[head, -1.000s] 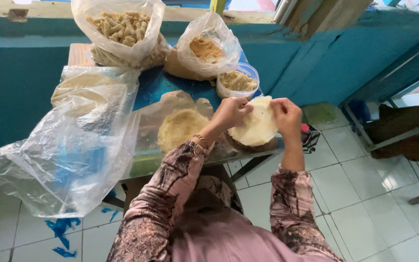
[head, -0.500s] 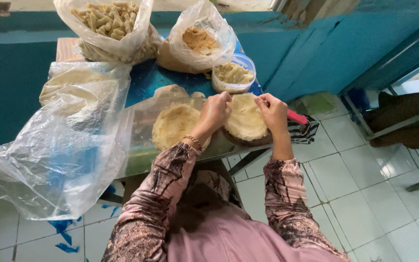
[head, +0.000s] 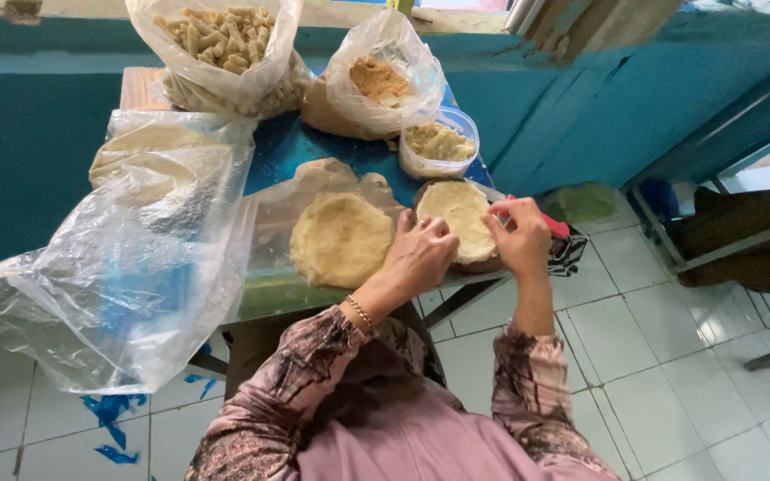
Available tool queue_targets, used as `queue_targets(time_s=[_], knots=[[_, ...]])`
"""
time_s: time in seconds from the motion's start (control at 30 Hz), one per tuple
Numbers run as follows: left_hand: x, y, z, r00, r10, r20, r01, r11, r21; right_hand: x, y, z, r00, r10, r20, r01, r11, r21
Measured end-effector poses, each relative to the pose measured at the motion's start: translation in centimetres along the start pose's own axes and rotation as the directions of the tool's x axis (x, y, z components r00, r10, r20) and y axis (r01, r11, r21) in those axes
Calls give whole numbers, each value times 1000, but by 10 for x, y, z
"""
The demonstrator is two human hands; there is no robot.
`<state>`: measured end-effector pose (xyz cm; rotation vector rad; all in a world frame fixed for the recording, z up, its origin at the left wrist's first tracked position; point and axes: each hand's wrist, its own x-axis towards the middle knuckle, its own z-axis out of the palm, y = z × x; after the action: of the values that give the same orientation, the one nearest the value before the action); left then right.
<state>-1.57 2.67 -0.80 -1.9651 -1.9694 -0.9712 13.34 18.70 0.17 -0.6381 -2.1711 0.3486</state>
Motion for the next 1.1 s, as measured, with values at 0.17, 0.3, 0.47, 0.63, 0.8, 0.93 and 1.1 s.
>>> queue_targets(time_s=[0.17, 0.3, 0.47, 0.63, 0.8, 0.93, 1.1], knots=[[-15, 2, -3, 1000, 1, -18, -2, 997, -72, -26, -17, -26, 994, 73, 82, -73, 997, -9], [-27, 11, -13, 993, 27, -114, -33, 998, -54, -26, -32, -38, 978, 176, 108, -161, 977, -138], [-72, 4, -64, 957, -150, -249, 110, 980, -167, -25, -75, -34, 998, 6, 57, 4, 985, -174], [-130, -26, -119, 760, -443, -476, 379, 897, -228, -28, -143, 18, 884, -360, 297, 261, 909, 326], [-146, -35, -120, 701, -607, -375, 465, 787, -405, -28, -190, 64, 858, -403, 317, 326, 906, 269], [-150, -40, -115, 708, -621, -336, 449, 763, -465, -24, -196, 72, 853, -354, 383, 291, 933, 214], [-151, -41, -111, 784, -495, -376, 386, 862, -329, -22, -195, 67, 830, -402, 386, 345, 915, 211]])
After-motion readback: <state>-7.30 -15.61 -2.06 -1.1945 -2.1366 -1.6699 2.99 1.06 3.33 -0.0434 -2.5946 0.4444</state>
